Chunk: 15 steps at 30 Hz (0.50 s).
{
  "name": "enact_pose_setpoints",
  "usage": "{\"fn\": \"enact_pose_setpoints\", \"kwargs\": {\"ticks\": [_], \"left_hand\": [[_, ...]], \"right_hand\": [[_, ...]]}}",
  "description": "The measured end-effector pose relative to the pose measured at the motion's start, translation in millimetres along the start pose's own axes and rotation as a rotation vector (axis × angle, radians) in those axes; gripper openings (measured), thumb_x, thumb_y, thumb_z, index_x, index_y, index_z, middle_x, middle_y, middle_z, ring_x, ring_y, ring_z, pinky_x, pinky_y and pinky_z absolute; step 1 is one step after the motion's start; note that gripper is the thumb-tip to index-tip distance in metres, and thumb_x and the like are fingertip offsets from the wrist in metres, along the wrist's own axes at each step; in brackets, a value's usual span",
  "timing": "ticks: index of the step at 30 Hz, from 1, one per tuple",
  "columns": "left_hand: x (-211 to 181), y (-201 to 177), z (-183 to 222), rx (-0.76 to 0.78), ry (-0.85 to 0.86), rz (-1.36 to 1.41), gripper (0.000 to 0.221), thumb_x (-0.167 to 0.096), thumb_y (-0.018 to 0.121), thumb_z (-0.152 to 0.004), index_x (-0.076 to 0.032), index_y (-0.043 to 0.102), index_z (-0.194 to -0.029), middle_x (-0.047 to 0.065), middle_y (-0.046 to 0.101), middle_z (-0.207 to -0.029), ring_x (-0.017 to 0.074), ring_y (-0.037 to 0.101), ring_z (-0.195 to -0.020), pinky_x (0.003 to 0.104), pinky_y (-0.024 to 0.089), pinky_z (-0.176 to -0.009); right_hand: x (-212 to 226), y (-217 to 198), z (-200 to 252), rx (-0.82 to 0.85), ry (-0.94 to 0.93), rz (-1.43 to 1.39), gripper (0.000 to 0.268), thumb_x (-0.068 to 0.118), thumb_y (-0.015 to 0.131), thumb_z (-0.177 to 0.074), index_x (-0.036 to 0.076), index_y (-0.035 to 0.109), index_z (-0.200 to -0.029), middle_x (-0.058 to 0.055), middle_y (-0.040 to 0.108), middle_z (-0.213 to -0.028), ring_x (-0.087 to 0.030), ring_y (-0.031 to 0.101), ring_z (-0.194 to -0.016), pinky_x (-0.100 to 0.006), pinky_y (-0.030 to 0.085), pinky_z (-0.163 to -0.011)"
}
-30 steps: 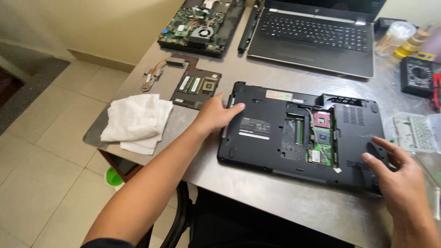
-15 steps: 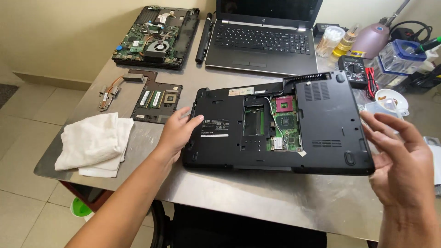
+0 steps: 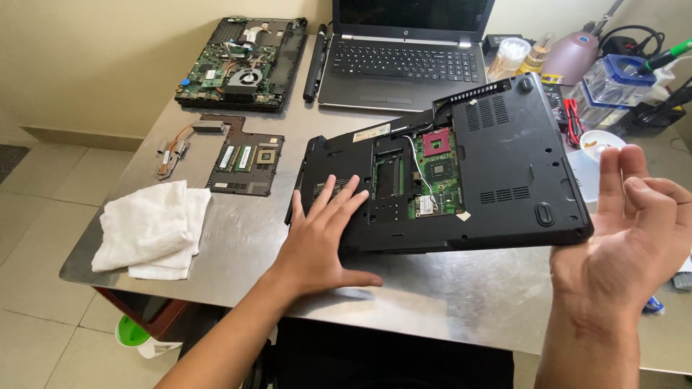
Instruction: Repairing a laptop by installing a CPU, connecting internal cables, and assembling the chassis.
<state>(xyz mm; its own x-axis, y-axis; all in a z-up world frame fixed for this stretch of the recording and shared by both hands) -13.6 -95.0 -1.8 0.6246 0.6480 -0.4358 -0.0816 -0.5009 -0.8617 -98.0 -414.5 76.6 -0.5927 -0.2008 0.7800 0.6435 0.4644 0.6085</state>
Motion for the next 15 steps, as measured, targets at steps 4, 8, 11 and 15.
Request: {"fn": "enact_pose_setpoints", "kwargs": {"ticks": [4, 8, 11, 15], "left_hand": [[-24, 19, 0, -0.200, 0.103, -0.344, 0.111, -0.036, 0.089, -0.067, -0.007, 0.034, -0.159, 0.011, 0.037, -0.165, 0.0361, 0.032, -0.153, 0.070, 0.019, -0.119], [-36, 14, 4, -0.298, 0.194, -0.277, 0.092, -0.001, 0.069, -0.069, -0.006, 0.041, -0.157, 0.012, 0.044, -0.162, 0.0473, 0.037, -0.150, 0.065, 0.036, -0.117], [-52, -13, 13, -0.532, 0.335, -0.266, 0.051, 0.010, 0.048, -0.096, -0.005, 0.057, -0.144, 0.012, 0.061, -0.147, 0.0450, 0.059, -0.136, 0.060, 0.052, -0.108], [-60, -36, 15, -0.594, 0.337, -0.001, 0.052, 0.010, 0.056, -0.089, 0.002, 0.056, -0.140, 0.018, 0.064, -0.142, 0.0453, 0.061, -0.135, 0.056, 0.054, -0.111]], "right_hand": [[9, 5, 6, -0.066, 0.006, -0.051, 0.009, 0.005, 0.063, -0.074, 0.013, 0.062, -0.077, -0.018, 0.076, -0.111, -0.027, 0.082, -0.112, -0.026, 0.070, -0.105], [23, 15, 16, -0.007, 0.046, -0.062, 0.006, 0.010, 0.058, -0.077, 0.016, 0.060, -0.078, -0.014, 0.074, -0.117, -0.026, 0.077, -0.124, -0.027, 0.064, -0.114], [29, 22, 18, 0.132, 0.002, -0.186, 0.013, 0.019, 0.068, -0.077, 0.012, 0.064, -0.088, -0.017, 0.075, -0.124, -0.033, 0.076, -0.133, -0.038, 0.061, -0.133], [15, 47, 26, 0.413, -0.142, -0.197, 0.038, 0.029, 0.060, -0.097, 0.006, 0.055, -0.127, -0.012, 0.058, -0.135, -0.029, 0.062, -0.140, -0.046, 0.052, -0.136]]}}
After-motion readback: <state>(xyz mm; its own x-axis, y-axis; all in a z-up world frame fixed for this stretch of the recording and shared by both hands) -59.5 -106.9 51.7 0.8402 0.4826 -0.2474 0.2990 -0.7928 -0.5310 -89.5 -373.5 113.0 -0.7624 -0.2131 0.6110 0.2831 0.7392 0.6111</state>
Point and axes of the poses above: each hand's wrist, its own z-axis away from the middle knuckle, its own y-axis out of the palm, x = y × z, the point moved 7 cm from there along -z, towards the middle knuckle
